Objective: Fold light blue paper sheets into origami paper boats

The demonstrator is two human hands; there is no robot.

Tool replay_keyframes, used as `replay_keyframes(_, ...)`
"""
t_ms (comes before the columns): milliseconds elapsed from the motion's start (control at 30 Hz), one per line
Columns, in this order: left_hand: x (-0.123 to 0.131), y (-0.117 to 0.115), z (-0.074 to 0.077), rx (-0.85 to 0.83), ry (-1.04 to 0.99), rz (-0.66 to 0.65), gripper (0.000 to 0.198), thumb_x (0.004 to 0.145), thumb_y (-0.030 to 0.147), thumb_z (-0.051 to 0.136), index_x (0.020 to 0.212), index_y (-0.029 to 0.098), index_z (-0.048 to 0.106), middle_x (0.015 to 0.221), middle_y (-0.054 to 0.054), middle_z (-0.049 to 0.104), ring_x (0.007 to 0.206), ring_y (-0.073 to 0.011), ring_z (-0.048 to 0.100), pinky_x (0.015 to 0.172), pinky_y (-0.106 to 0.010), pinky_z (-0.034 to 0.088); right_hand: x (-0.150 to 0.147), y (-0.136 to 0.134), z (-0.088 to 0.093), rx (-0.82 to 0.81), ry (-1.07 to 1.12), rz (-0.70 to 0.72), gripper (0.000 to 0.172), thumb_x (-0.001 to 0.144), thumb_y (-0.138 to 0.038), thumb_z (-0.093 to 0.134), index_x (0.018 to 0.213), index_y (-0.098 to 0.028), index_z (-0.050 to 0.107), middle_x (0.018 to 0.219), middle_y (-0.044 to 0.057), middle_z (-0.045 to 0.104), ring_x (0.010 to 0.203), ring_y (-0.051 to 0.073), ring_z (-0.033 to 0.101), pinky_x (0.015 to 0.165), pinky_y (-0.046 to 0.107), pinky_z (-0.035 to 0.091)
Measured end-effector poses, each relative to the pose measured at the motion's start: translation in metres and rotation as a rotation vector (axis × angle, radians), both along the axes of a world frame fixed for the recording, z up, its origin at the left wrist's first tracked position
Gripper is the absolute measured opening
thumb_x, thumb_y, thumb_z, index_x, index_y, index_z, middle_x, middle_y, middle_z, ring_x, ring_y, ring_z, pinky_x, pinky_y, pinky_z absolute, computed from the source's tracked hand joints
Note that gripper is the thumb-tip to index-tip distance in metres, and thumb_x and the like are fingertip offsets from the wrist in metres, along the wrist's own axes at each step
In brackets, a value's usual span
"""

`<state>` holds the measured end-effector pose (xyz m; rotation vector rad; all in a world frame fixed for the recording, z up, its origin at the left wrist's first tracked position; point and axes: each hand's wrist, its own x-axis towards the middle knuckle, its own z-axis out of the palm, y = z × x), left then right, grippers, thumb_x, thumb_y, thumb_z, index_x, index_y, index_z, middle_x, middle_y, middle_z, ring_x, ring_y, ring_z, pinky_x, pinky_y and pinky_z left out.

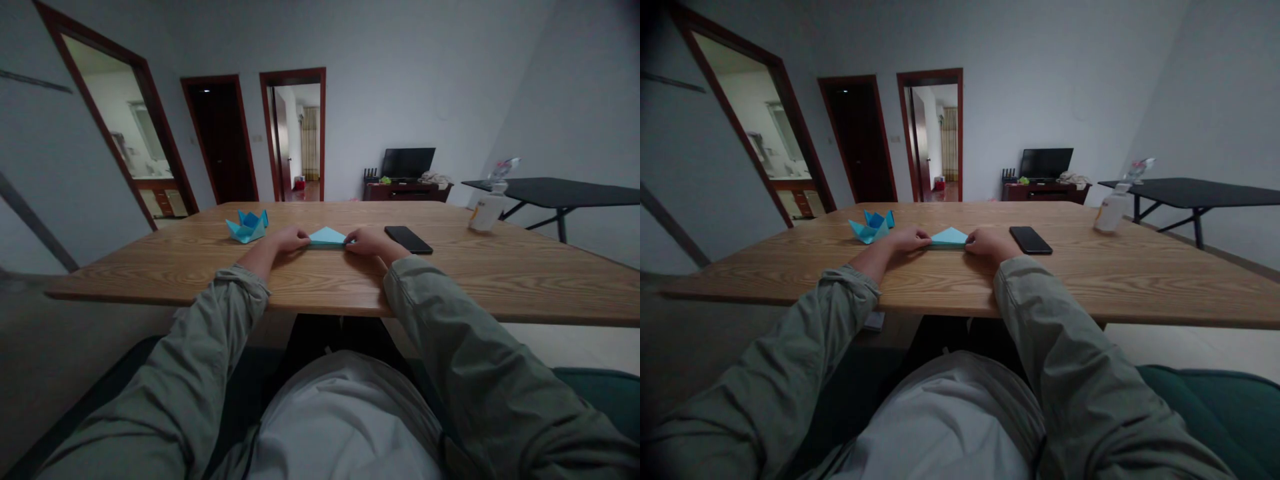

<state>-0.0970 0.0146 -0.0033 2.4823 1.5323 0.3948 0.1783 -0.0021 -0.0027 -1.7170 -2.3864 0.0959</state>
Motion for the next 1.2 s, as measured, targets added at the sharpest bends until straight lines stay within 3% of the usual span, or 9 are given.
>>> replay_keyframes(300, -0.003, 0.000, 0.003, 0.122, -0.061, 0.080, 0.036, 0.091, 0.035, 0.051, 0.109, 0.014, 0.073, 0.099, -0.008, 0.074, 0.081, -0.0167, 0.063, 0.071, -0.024, 0.046, 0.011, 0.017, -0.007, 0.048, 0.114, -0.071, 0.029, 0.084, -0.027, 0.056, 0.104, -0.019, 0.075, 0.094, 0.007, 0.076, 0.076, 0.017, 0.064, 0.068, 0.022, 0.045)
replay_keyframes(500, -0.008, 0.004, 0.000, 0.070, -0.062, 0.115, 0.041, 0.079, 0.029, 0.066, 0.118, 0.018, 0.068, 0.101, -0.006, 0.072, 0.082, -0.0161, 0.064, 0.073, -0.023, 0.047, 0.010, 0.016, -0.007, 0.045, 0.143, -0.089, 0.031, 0.080, -0.021, 0.059, 0.107, -0.019, 0.074, 0.094, 0.006, 0.075, 0.074, 0.016, 0.063, 0.065, 0.022, 0.044)
replay_keyframes(733, -0.007, 0.001, -0.002, 0.052, -0.134, 0.192, 0.047, 0.075, 0.025, 0.069, 0.119, 0.017, 0.056, 0.097, -0.005, 0.070, 0.075, -0.0136, 0.062, 0.064, -0.022, 0.045, 0.014, 0.022, -0.012, 0.099, 0.172, -0.110, 0.038, 0.076, -0.020, 0.065, 0.114, -0.020, 0.069, 0.105, 0.006, 0.073, 0.079, 0.015, 0.063, 0.069, 0.021, 0.045)
replay_keyframes(1033, -0.006, 0.004, -0.001, 0.082, -0.036, 0.205, 0.031, 0.074, 0.030, 0.070, 0.101, 0.015, 0.064, 0.100, -0.007, 0.070, 0.085, -0.0168, 0.062, 0.070, -0.024, 0.046, 0.015, 0.025, -0.016, 0.106, 0.179, -0.150, 0.035, 0.075, -0.022, 0.067, 0.110, -0.019, 0.064, 0.107, 0.007, 0.071, 0.081, 0.015, 0.063, 0.069, 0.022, 0.044)
replay_keyframes(1200, -0.006, 0.004, 0.000, 0.085, -0.044, 0.184, 0.034, 0.076, 0.031, 0.069, 0.106, 0.016, 0.068, 0.106, -0.008, 0.072, 0.091, -0.0183, 0.065, 0.077, -0.024, 0.049, 0.014, 0.021, -0.013, 0.111, 0.146, -0.145, 0.030, 0.075, -0.022, 0.067, 0.105, -0.018, 0.066, 0.105, 0.008, 0.071, 0.084, 0.017, 0.063, 0.070, 0.022, 0.044)
